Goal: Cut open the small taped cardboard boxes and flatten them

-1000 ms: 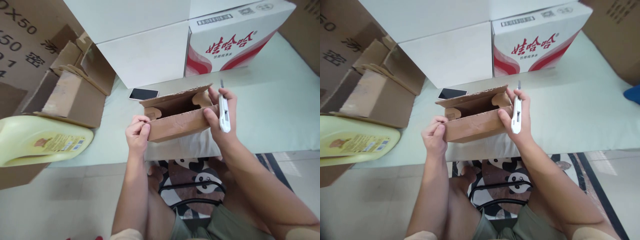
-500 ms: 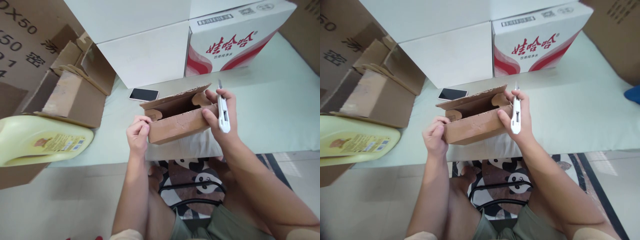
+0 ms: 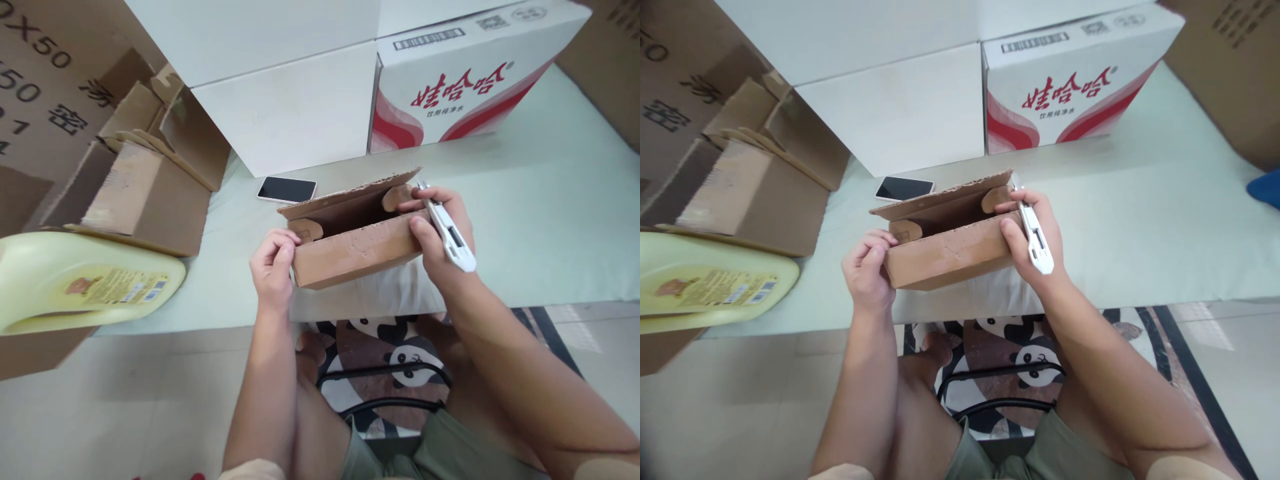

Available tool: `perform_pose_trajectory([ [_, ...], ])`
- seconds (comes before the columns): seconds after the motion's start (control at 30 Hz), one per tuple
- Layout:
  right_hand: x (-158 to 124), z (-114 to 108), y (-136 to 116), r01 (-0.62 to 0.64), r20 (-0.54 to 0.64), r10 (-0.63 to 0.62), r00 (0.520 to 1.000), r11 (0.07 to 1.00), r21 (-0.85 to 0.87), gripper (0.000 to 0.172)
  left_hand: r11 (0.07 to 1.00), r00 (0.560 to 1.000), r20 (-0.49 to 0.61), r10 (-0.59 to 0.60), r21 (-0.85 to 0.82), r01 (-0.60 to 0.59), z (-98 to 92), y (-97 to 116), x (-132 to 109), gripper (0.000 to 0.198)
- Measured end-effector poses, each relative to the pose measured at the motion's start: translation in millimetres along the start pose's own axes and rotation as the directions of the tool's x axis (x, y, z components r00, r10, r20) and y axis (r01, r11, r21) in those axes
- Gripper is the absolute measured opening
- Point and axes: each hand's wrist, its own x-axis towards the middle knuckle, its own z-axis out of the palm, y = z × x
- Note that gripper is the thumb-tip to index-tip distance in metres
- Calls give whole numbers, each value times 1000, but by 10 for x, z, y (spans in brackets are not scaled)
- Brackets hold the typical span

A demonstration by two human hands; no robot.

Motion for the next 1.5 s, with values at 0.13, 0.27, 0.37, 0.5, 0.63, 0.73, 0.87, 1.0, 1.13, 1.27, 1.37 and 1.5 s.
perform_pose_trajectory([
  [0.13, -2, -11, -35, -7, 4, 7, 1000, 1000, -23, 26, 1000, 1000, -6, -20, -12, 20, 1, -3, 1, 34],
  [0.27, -8, -23, -58, -14, 5, 14, 1000, 999, -40, 24, 999, 999, 6, -32, -22, 32, -6, -7, -6, 32],
  [0.37, -8, -19, -48, -11, 1, 11, 1000, 999, -43, 24, 998, 999, 21, -32, -46, 33, -15, -17, -15, 30],
  [0.5, -9, -11, -39, -12, 6, 12, 1000, 999, -41, 23, 998, 999, 25, -45, -46, 46, -25, -26, -20, 29],
  [0.63, -11, -19, -45, -12, 12, 13, 1000, 998, -60, 23, 997, 999, 23, -42, -60, 43, -22, -17, -12, 30],
  [0.73, -7, -27, -33, 13, 14, -12, 1000, 995, -99, 23, 998, 999, 15, -48, -49, 48, -14, -3, -5, 31],
  [0.87, 5, -26, -7, 49, 2, -49, 999, 989, -142, 24, 998, 998, 6, -57, -35, 58, -15, -5, -6, 31],
  [1.0, 11, -22, -6, 56, -3, -57, 998, 985, -161, 23, 996, 999, 14, -44, -81, 45, -20, -22, -15, 26],
  [1.13, 7, -18, -14, 50, -12, -52, 999, 986, -159, 23, 995, 999, 12, -45, -89, 46, -18, -20, -16, 25],
  [1.27, 4, -16, -11, 46, -10, -48, 999, 986, -161, 23, 995, 998, 8, -64, -72, 65, -16, -12, -13, 26],
  [1.37, 6, -15, -8, 37, -4, -39, 999, 985, -166, 23, 996, 998, 9, -62, -57, 62, -17, -15, -14, 27],
  [1.5, 7, -13, -10, 36, -13, -39, 999, 986, -160, 23, 995, 998, 14, -54, -78, 55, -20, -18, -16, 25],
])
